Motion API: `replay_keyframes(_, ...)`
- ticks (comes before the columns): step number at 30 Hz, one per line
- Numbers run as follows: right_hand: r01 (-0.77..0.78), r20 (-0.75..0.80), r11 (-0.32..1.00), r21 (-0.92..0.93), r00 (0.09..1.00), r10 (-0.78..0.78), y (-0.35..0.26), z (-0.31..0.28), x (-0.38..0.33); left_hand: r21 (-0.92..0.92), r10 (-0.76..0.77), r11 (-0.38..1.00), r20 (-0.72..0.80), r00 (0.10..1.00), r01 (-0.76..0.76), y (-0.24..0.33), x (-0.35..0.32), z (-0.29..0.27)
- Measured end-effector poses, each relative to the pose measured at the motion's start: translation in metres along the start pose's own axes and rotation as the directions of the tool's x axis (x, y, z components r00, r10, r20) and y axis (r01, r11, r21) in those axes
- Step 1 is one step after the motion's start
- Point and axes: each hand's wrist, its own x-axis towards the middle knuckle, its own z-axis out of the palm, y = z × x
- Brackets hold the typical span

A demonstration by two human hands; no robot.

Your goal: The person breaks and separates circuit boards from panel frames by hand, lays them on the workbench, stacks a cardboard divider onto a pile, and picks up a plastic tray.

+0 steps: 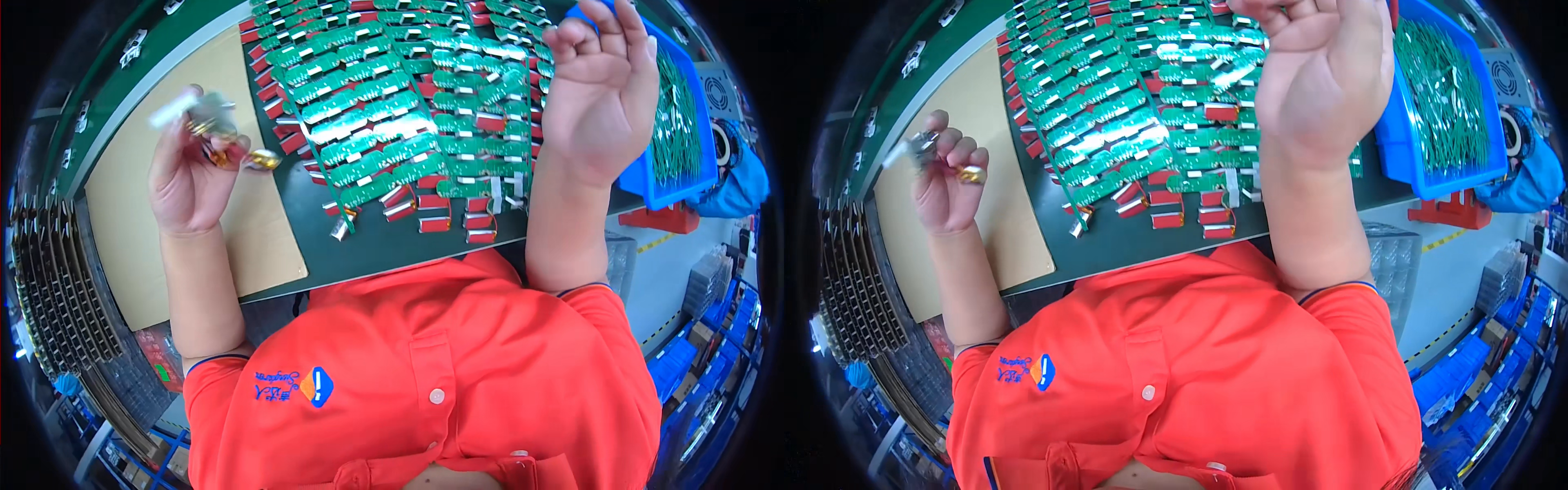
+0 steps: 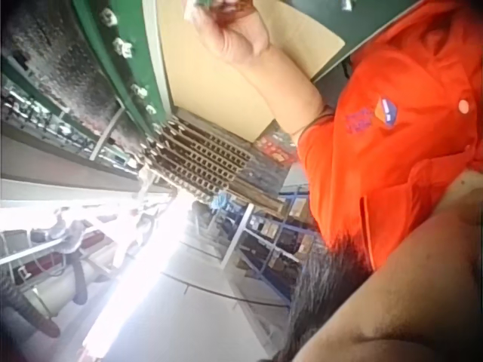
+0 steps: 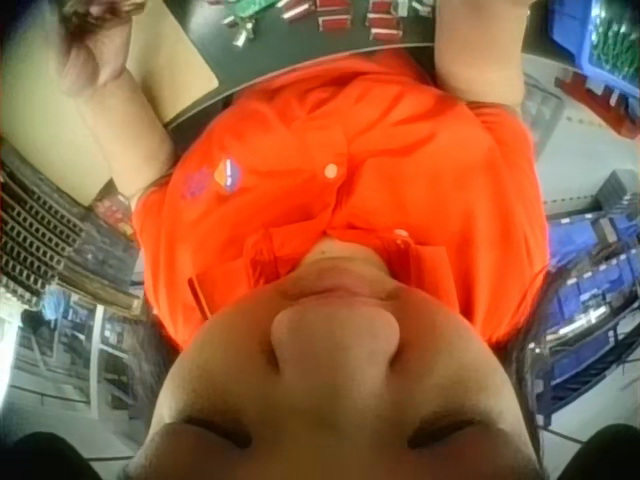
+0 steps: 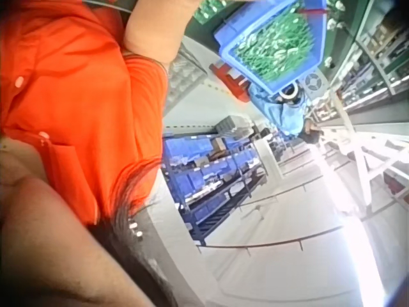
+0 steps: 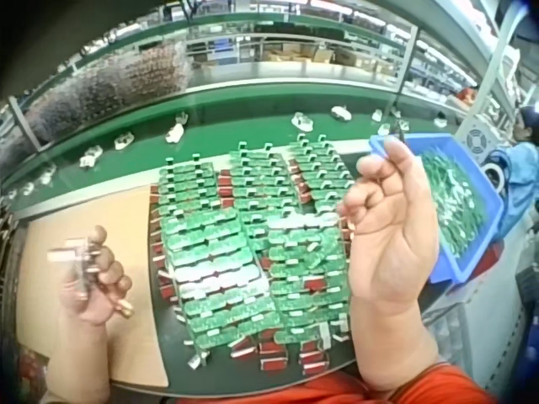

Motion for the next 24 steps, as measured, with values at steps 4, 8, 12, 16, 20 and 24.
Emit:
replay_keyframes(4,0.112,0.118,0.982,0.153,0.984,-0.13,-0.019,-0.05,0.024,0.023,-0.012,1.0,-0.062,0.998,0.014,-0.003,0.01,-0.003)
replay_keyframes(8,0.258,-0.03,0.965,0.042,0.966,-0.257,-0.061,-0.062,0.011,0.015,0.003,1.0,-0.13,0.991,-0.001,0.002,0.014,-0.009)
replay_keyframes(12,0.351,-0.027,0.92,-0.172,0.932,-0.36,-0.079,-0.102,-0.003,0.05,0.033,0.998,-0.202,0.979,-0.023,0.003,0.016,-0.018)
replay_keyframes(16,0.215,0.065,0.937,-0.276,0.977,-0.205,-0.083,-0.138,-0.026,0.265,0.002,0.962,-0.269,0.963,0.072,-0.005,0.019,0.0)
replay_keyframes(20,0.082,0.098,0.956,-0.283,0.994,-0.056,-0.082,-0.144,-0.042,0.498,-0.159,0.82,-0.277,0.948,0.283,-0.014,0.019,0.031)
replay_keyframes(24,0.029,0.146,0.971,-0.236,0.989,0.006,-0.064,-0.122,-0.054,0.943,0.329,0.174,-0.327,0.886,0.283,-0.018,-0.002,0.046)
